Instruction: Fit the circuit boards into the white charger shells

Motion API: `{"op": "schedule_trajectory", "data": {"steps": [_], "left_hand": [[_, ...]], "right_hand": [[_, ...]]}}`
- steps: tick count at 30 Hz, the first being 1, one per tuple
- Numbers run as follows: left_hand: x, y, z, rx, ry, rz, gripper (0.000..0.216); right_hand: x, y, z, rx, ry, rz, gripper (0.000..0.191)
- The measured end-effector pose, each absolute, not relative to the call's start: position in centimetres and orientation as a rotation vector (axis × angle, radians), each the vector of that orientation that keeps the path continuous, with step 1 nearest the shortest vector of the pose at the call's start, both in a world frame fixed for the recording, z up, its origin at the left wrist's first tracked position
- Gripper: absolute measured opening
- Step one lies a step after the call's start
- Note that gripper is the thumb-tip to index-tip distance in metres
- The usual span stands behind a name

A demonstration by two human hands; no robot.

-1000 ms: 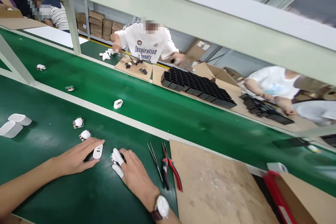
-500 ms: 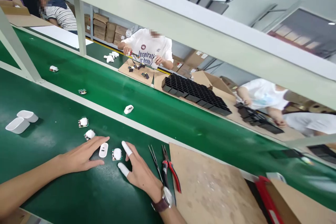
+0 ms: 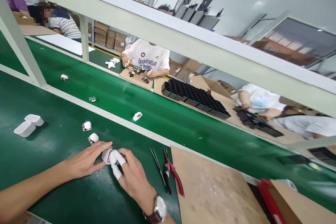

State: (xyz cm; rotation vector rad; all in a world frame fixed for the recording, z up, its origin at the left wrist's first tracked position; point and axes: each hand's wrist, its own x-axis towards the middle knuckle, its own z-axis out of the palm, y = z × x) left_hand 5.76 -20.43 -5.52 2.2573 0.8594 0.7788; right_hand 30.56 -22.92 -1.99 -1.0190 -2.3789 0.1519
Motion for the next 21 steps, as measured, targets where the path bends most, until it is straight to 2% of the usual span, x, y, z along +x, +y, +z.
{"op": "schedule_trajectory", "data": {"steps": [4,15,21], "left_hand": [[5.8,-20.4,-5.5,2.283,0.87,0.788,0.072],[5.7,-20.3,-5.7,2.271,0.904,0.774,0.066],[5.7,-20.5,-5.5,2.183,0.926,0.73,0.063]], "right_hand": [[30.6,-22.9,-2.1,-1.053,-2.416,0.128,0.052],[30.3,-22.8,-0.4,-1.04,-2.569,0.136,0.034],[29.6,-22.9,-0.7,-0.999,-2.475,0.187,0.037]]}}
